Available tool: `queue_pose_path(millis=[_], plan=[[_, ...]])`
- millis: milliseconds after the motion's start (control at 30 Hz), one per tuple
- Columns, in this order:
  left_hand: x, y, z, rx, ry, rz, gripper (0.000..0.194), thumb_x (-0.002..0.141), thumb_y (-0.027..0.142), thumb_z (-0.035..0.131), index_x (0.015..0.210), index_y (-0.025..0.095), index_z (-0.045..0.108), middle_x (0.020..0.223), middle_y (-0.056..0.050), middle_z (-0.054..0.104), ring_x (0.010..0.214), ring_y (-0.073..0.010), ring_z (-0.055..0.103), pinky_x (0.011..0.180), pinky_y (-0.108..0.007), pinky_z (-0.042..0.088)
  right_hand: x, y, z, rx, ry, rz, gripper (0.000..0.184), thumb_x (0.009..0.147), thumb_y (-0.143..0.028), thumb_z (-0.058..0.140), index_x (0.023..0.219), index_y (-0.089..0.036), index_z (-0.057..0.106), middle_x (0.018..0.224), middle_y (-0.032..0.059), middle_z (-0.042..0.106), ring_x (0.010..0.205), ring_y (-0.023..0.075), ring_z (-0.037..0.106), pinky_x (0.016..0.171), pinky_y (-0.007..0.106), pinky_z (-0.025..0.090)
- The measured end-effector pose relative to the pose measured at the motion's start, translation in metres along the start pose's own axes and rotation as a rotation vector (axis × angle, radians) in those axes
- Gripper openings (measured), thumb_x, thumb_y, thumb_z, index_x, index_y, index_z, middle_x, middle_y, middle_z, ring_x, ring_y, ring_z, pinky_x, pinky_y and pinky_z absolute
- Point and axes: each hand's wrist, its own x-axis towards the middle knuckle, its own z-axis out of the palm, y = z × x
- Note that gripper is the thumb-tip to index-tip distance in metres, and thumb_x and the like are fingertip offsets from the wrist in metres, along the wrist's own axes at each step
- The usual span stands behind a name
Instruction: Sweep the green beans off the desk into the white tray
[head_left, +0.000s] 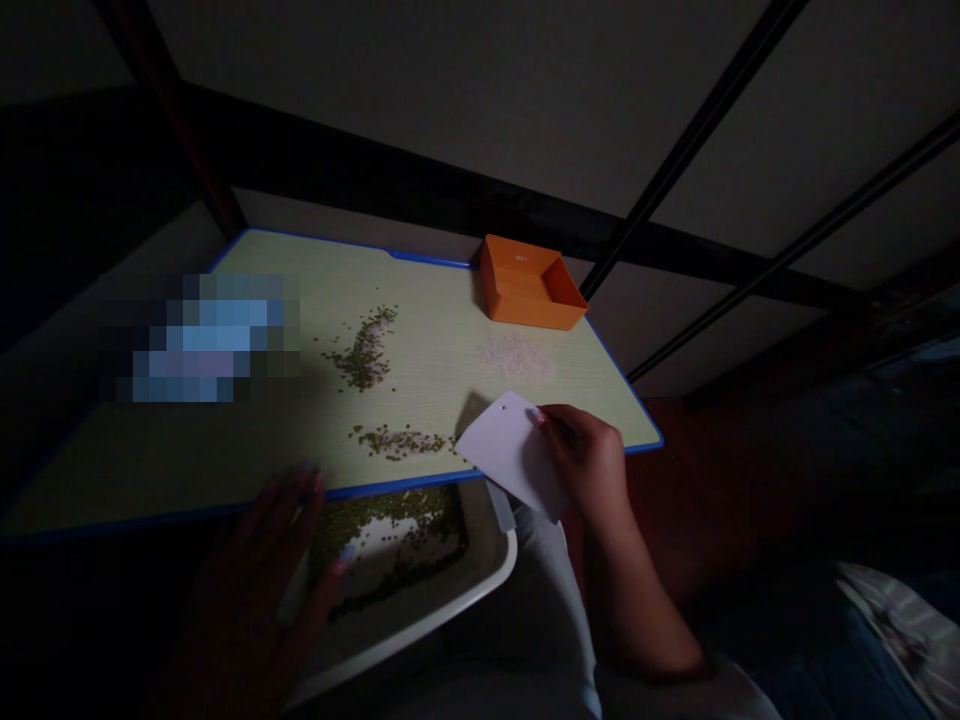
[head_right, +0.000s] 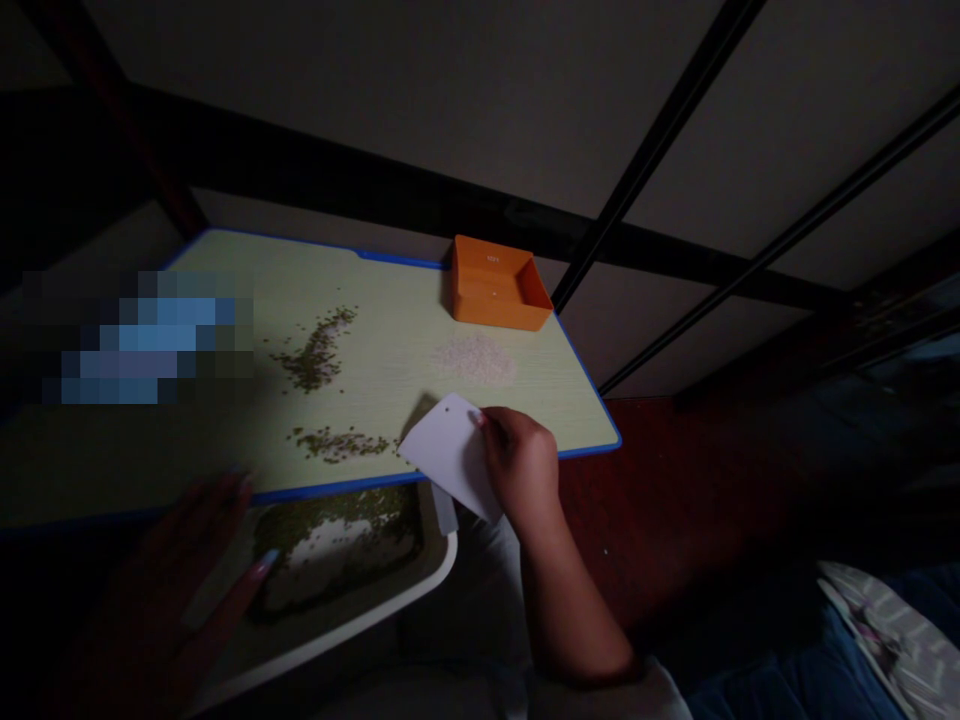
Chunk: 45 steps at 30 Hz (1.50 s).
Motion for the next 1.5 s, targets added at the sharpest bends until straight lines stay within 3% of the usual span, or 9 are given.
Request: queue_pose_path(millis=[333, 567, 1000, 1500], plan=[[0.002, 0.002, -0.003, -0.024, 0.001, -0.004, 0.070, 0.087, 0.045, 0.044, 0.152, 0.044, 0.019, 0.162, 0.001, 0.039, 0.151, -0.0283, 0.035, 0.118, -0.061, 0.040, -0.011, -0.014, -0.002, 0.080, -0.047, -0.086, 0.020, 0.090, -0.031, 0.059, 0.089, -0.021, 0.077, 0.086, 0.0081, 0.080, 0.076, 0.0210, 0.075, 0.068, 0.031, 0.056], [0.000, 0.002, -0.001, -0.016, -0.015, -0.020, 0.068, 0.088, 0.046, 0.043, 0.152, 0.043, 0.019, 0.163, 0.000, 0.039, 0.152, -0.0278, 0.034, 0.118, -0.062, 0.040, -0.003, -0.004, -0.007, -0.004, 0.085, -0.026, 0.021, 0.089, -0.032, 0.059, 0.089, -0.020, 0.076, 0.084, 0.0083, 0.079, 0.071, 0.0205, 0.072, 0.065, 0.031, 0.054], [0.001, 0.000, -0.003, -0.007, -0.019, 0.000, 0.069, 0.088, 0.045, 0.043, 0.152, 0.044, 0.017, 0.161, -0.001, 0.042, 0.149, -0.0313, 0.038, 0.115, -0.063, 0.044, 0.005, -0.006, 0.005, -0.027, 0.032, -0.047, 0.022, 0.090, -0.031, 0.057, 0.089, -0.021, 0.076, 0.085, 0.0092, 0.079, 0.072, 0.0217, 0.072, 0.064, 0.031, 0.053], [0.001, -0.001, -0.002, -0.009, -0.023, 0.015, 0.069, 0.088, 0.045, 0.043, 0.152, 0.047, 0.015, 0.162, 0.002, 0.040, 0.150, -0.0299, 0.036, 0.117, -0.062, 0.043, -0.002, -0.009, -0.002, -0.019, -0.016, -0.061, 0.020, 0.090, -0.030, 0.058, 0.088, -0.021, 0.075, 0.084, 0.0083, 0.079, 0.072, 0.0217, 0.073, 0.064, 0.031, 0.054]])
